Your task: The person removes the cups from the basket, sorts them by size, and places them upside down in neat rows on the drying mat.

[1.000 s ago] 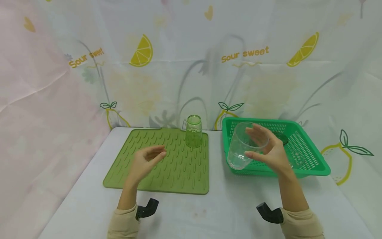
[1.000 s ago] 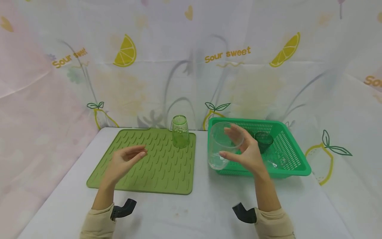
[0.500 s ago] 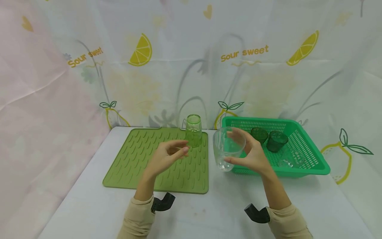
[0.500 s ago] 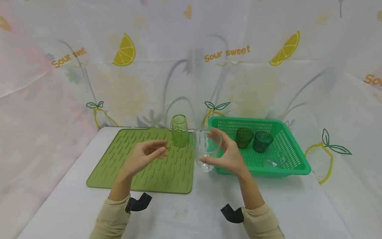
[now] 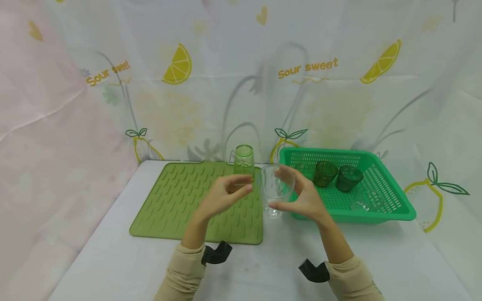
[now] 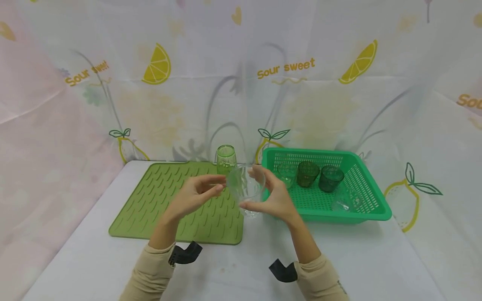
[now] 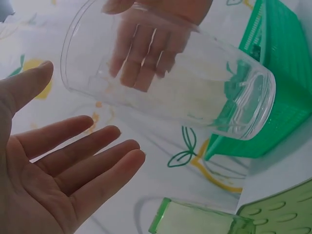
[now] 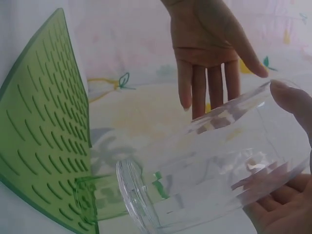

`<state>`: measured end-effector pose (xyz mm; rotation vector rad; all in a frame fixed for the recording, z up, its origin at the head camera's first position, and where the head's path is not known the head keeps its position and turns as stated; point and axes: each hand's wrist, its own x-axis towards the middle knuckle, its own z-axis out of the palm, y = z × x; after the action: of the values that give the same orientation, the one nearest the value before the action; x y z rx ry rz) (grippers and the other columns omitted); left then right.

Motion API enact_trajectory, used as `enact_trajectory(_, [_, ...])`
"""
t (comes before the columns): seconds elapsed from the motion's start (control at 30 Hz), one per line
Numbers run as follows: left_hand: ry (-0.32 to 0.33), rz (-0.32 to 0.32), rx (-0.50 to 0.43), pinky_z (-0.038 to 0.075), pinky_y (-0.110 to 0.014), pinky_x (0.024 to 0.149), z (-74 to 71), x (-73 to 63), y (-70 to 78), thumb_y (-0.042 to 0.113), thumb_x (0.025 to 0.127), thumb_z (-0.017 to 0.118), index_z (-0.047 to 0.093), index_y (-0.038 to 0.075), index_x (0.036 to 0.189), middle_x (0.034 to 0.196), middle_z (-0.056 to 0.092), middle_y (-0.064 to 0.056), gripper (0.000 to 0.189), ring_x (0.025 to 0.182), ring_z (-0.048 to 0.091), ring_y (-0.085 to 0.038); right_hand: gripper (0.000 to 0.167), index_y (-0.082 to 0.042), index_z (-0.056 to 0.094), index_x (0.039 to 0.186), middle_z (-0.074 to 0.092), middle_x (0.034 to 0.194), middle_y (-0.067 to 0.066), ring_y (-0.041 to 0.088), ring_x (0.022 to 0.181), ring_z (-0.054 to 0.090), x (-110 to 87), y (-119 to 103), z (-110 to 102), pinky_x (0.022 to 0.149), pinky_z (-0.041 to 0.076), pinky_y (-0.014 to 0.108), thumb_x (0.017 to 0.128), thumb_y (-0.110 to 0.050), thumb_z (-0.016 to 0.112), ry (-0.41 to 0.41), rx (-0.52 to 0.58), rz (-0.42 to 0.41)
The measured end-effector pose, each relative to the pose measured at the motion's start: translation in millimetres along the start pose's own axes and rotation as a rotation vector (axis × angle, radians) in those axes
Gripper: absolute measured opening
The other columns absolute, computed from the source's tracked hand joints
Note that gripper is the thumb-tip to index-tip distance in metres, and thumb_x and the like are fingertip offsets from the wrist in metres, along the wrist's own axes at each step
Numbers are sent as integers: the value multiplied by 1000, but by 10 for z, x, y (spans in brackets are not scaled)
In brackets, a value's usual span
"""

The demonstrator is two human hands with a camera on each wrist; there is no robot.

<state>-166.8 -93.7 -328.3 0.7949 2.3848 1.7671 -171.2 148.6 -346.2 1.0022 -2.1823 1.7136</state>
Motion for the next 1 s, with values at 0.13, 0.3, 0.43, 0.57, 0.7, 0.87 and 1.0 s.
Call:
enact_trajectory(0.13, [-58, 17, -20, 52, -37, 89, 42, 13, -9, 17, 96, 55, 49, -6, 132, 128, 57, -21, 43, 108, 62, -31, 86, 8, 36, 138, 50, 132, 24, 23, 125, 48, 0, 4, 52, 104, 40, 27, 65, 7, 80, -9, -37, 33])
enact_trajectory(0.3, [-115, -13, -66, 54, -36, 85, 95, -2, -19, 19, 100, 47, 37, -6, 140, 135, 48, -25, 49, 113, 57, -35, 88, 6, 35, 140, 52, 132, 21, 33, 124, 48, -4, 5, 108, 102, 40, 49, 66, 0, 82, -26, -88, 65])
enact_trajectory(0.43, [-124, -53, -130, 56, -37, 80, 122, -20, -20, 17, 101, 43, 31, -8, 142, 139, 39, -31, 49, 110, 56, -42, 87, 4, 38, 139, 54, 130, 22, 34, 123, 49, -1, 0, 138, 100, 39, 54, 65, -3, 83, -43, -124, 56])
enact_trajectory(0.57, [-91, -96, -169, 57, -38, 76, 134, -36, -38, 12, 100, 43, 35, -11, 139, 132, 44, -35, 46, 90, 64, -39, 87, 1, 41, 138, 56, 128, 19, 32, 122, 50, 10, -4, 162, 100, 41, 53, 64, -7, 85, -62, -152, 49])
enact_trajectory(0.7, [-35, -132, -217, 58, -39, 74, 142, -42, -57, 7, 98, 44, 41, -11, 135, 127, 49, -35, 42, 75, 66, -30, 89, 0, 41, 139, 56, 129, 16, 31, 125, 47, 27, -15, 183, 101, 39, 53, 63, -11, 87, -90, -171, 43])
enact_trajectory(0.87, [14, -148, -259, 58, -40, 73, 155, -54, -74, 3, 96, 45, 45, -11, 132, 126, 51, -34, 39, 66, 63, -20, 91, 0, 40, 140, 54, 131, 15, 30, 128, 44, 27, -31, 203, 103, 38, 53, 63, -13, 87, -106, -198, 36])
enact_trajectory(1.0, [42, -153, -276, 58, -41, 72, 158, -71, -86, 0, 95, 45, 46, -10, 132, 125, 51, -34, 38, 62, 65, -18, 93, -2, 38, 142, 51, 136, 16, 31, 130, 42, 23, -35, 213, 103, 38, 53, 64, -15, 87, -110, -223, 33])
